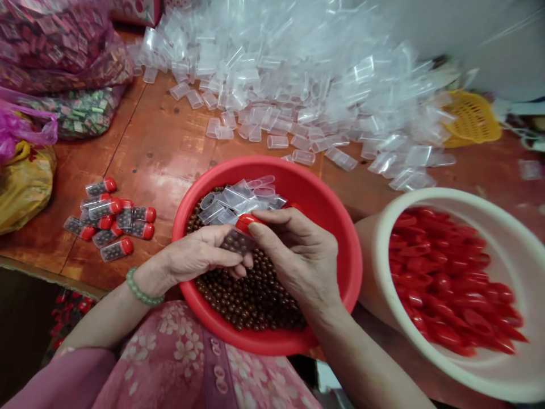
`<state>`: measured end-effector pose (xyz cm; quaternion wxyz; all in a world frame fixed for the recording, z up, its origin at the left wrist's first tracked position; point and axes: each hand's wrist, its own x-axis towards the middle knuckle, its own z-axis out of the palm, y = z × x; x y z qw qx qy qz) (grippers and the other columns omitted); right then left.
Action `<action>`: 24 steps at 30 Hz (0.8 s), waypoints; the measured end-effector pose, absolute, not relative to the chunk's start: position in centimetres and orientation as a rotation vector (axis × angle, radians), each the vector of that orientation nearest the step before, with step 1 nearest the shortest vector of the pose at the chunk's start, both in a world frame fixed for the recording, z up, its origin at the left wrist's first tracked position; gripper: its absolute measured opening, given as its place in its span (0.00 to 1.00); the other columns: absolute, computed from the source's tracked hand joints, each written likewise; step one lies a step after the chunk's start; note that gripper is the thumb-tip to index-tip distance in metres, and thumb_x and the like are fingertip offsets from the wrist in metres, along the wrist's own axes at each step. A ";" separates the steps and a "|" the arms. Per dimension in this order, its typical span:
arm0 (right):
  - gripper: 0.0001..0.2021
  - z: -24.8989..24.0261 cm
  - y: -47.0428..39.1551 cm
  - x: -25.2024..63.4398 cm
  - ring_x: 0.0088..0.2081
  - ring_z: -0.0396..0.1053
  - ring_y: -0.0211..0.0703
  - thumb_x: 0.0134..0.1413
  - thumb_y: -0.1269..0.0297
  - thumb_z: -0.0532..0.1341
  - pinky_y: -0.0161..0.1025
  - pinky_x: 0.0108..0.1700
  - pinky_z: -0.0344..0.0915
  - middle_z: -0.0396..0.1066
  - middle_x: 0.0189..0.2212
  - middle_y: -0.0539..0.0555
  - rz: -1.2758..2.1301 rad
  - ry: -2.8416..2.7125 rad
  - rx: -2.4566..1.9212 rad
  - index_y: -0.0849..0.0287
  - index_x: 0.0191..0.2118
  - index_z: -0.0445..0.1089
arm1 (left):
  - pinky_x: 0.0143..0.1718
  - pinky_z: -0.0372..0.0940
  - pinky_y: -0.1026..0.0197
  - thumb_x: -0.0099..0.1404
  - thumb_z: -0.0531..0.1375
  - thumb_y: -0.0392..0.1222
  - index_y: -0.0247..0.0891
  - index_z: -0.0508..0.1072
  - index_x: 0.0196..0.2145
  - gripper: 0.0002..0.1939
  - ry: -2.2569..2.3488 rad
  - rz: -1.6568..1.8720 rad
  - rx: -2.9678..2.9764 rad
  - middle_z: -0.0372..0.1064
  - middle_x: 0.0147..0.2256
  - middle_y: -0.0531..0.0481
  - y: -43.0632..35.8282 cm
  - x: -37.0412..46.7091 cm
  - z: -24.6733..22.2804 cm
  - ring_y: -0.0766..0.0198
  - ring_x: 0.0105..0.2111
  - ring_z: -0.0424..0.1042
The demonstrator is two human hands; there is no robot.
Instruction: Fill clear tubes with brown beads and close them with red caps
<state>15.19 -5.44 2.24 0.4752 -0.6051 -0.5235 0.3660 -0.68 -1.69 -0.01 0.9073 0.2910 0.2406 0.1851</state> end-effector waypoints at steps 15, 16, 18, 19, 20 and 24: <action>0.39 0.4 -5.8 15.3 0.46 0.72 0.59 0.46 0.45 0.67 0.54 0.45 0.70 0.71 0.47 0.66 0.248 -2.062 -1.363 0.61 0.59 0.55 | 0.34 0.66 0.61 0.64 0.60 0.53 0.30 0.72 0.35 0.19 0.504 0.507 0.455 0.72 0.27 0.47 -1.8 -0.5 -0.7 0.65 0.27 0.72; 0.38 0.2 -5.8 15.0 0.44 0.72 0.59 0.47 0.46 0.66 0.54 0.44 0.70 0.71 0.46 0.66 0.181 -2.067 -1.378 0.61 0.59 0.55 | 0.35 0.66 0.61 0.64 0.61 0.53 0.30 0.72 0.35 0.19 0.510 0.521 0.464 0.72 0.27 0.46 -1.9 -0.4 -0.7 0.65 0.28 0.72; 0.34 0.2 -5.7 14.6 0.41 0.72 0.57 0.49 0.50 0.65 0.52 0.42 0.70 0.72 0.43 0.64 0.073 -2.069 -1.388 0.61 0.58 0.56 | 0.35 0.66 0.61 0.63 0.62 0.53 0.30 0.72 0.34 0.19 0.511 0.545 0.485 0.72 0.28 0.46 -1.9 -0.3 -0.7 0.64 0.29 0.72; 0.33 0.2 -5.6 14.4 0.40 0.72 0.56 0.49 0.52 0.65 0.51 0.41 0.69 0.72 0.41 0.63 0.029 -2.074 -1.381 0.62 0.57 0.56 | 0.35 0.65 0.61 0.62 0.62 0.54 0.30 0.72 0.33 0.20 0.509 0.552 0.493 0.72 0.28 0.46 -1.9 -0.3 -0.7 0.64 0.29 0.72; 0.31 0.2 -5.5 14.3 0.39 0.72 0.55 0.49 0.54 0.64 0.49 0.40 0.69 0.72 0.39 0.62 -0.008 -2.083 -1.366 0.62 0.56 0.57 | 0.35 0.65 0.61 0.61 0.63 0.54 0.30 0.73 0.32 0.20 0.507 0.561 0.497 0.72 0.27 0.46 -2.0 -0.2 -0.7 0.63 0.30 0.72; 0.29 0.3 -5.0 14.4 0.35 0.71 0.53 0.48 0.56 0.64 0.47 0.38 0.65 0.72 0.33 0.60 -0.093 -2.118 -1.286 0.64 0.54 0.58 | 0.34 0.65 0.62 0.59 0.64 0.57 0.31 0.73 0.29 0.22 0.533 0.564 0.492 0.72 0.24 0.47 -2.1 -0.2 -0.8 0.65 0.27 0.71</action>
